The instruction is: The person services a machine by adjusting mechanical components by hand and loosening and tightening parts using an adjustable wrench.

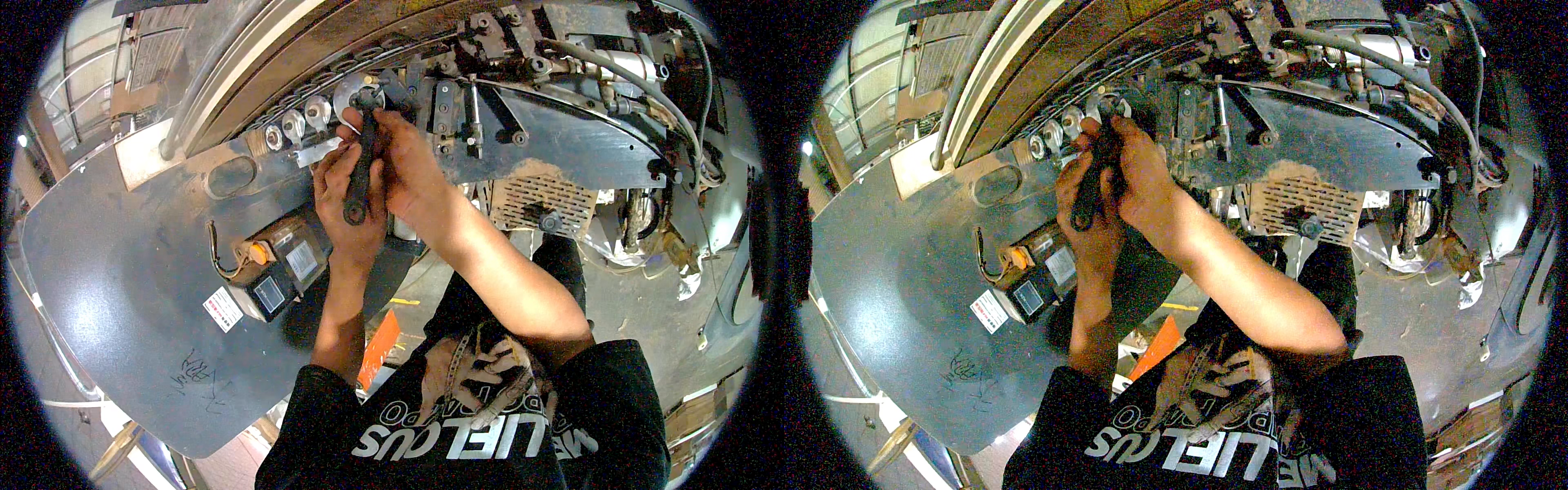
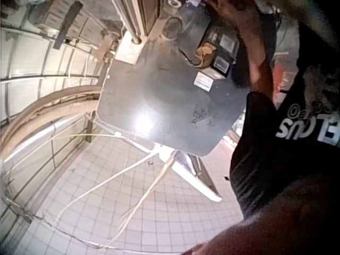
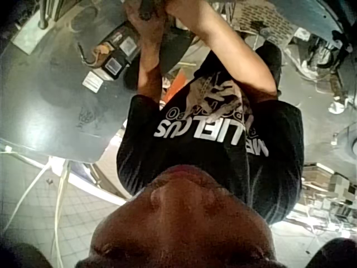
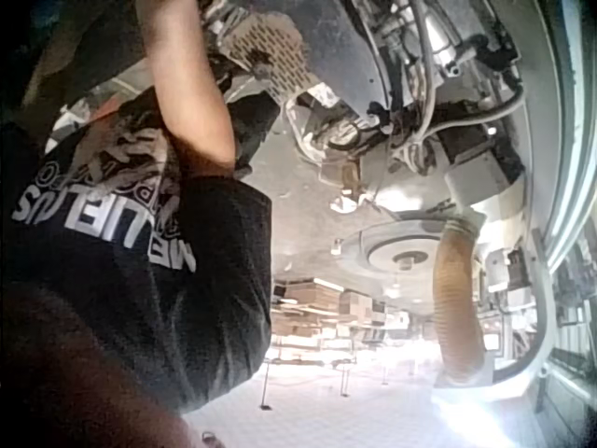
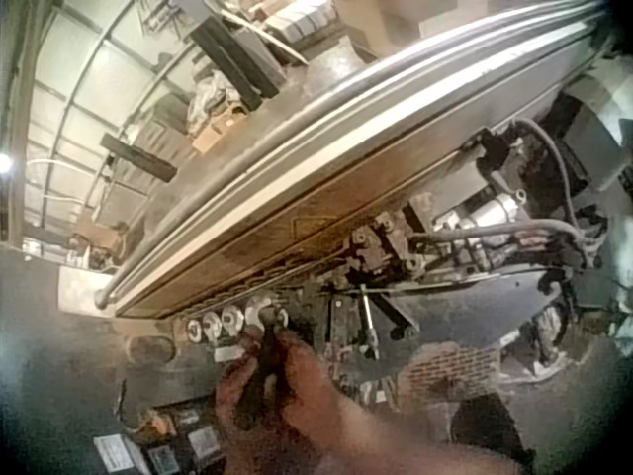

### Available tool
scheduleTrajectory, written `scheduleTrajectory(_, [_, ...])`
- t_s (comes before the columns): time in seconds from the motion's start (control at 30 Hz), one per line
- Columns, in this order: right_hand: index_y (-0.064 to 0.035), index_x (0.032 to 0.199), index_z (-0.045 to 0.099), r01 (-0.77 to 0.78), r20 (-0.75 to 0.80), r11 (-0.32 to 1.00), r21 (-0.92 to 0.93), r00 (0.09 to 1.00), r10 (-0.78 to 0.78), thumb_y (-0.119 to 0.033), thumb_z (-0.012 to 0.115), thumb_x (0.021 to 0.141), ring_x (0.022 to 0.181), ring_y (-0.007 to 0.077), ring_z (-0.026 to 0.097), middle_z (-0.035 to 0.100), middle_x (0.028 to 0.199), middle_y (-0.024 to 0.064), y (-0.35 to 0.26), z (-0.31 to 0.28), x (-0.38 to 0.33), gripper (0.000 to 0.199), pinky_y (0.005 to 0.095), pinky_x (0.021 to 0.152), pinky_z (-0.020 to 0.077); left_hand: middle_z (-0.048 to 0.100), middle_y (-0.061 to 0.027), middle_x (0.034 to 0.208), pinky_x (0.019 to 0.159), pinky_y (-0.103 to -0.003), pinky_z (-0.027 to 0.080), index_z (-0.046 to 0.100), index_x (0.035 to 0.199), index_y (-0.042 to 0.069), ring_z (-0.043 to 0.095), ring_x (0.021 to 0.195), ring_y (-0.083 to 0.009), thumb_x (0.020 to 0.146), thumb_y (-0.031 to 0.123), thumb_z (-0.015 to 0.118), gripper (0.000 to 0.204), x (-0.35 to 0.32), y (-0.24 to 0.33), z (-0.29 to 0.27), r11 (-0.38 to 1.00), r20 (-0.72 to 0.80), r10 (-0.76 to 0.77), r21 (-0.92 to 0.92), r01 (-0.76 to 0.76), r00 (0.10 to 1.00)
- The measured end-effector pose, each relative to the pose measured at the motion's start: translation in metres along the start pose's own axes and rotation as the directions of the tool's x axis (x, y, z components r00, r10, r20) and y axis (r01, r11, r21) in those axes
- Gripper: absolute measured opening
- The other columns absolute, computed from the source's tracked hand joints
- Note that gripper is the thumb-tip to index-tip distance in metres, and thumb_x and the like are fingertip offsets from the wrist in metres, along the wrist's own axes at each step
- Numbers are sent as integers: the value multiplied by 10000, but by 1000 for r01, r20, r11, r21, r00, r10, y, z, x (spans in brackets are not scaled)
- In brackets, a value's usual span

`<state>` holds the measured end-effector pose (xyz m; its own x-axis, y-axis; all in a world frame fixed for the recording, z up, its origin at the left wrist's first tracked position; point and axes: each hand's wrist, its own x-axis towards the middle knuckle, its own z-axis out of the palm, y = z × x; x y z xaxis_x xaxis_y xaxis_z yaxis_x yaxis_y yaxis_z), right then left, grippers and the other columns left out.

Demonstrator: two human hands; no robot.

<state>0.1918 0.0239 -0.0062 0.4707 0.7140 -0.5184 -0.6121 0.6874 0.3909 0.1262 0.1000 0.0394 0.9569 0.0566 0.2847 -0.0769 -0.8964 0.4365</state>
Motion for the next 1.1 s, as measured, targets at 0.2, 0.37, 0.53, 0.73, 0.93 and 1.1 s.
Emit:
scheduleTrajectory(0.2, [-39,1128,674,-60,-9,997,42,998,61,-333,440,1034,815,280,673,711,987,147,-1,2,1,387,407,803,570,649,-168,1159,973,-400,498,622,1198,13,637,1086,-299,956,118,695,274,-3,-2,0,999,-8,-51,-8,51,999])
scheduleTrajectory(0.37, [-41,1121,684,-22,2,1000,-10,1000,22,-308,438,1028,821,261,678,718,966,132,-1,-1,2,375,398,791,573,683,-181,1142,951,-438,505,634,1181,10,640,1066,-366,870,55,750,335,-4,-4,3,998,-26,-56,-20,56,998])
scheduleTrajectory(0.53, [-46,1104,693,-51,43,998,32,998,49,-309,459,1023,812,258,680,725,962,120,-4,-1,-2,361,390,790,574,680,-189,1136,947,-435,507,636,1181,8,638,1066,-368,872,57,748,332,-2,-1,2,997,-39,-49,-61,47,998])
scheduleTrajectory(0.73, [-53,1083,706,-52,-51,999,7,997,53,-302,474,1015,788,258,676,723,945,115,-2,11,-7,346,385,783,572,679,-188,1126,939,-435,509,634,1199,6,638,1053,-363,872,57,748,350,-4,-3,0,997,-48,-53,-61,50,997])
scheduleTrajectory(0.93, [-57,1073,710,-139,187,983,121,976,115,-294,475,1023,767,237,667,707,896,96,-6,-11,3,337,362,760,567,683,-183,1121,941,-431,509,645,1182,2,636,1053,-368,869,61,751,335,-2,2,1,997,-40,-64,-56,62,997])
scheduleTrajectory(1.1, [-63,1085,709,-125,202,986,112,974,101,-270,478,1032,762,215,661,697,883,73,-6,-15,5,315,341,751,562,686,-183,1116,942,-431,509,650,1172,5,636,1061,-366,872,73,752,325,-2,4,-1,998,-19,-65,5,65,998])
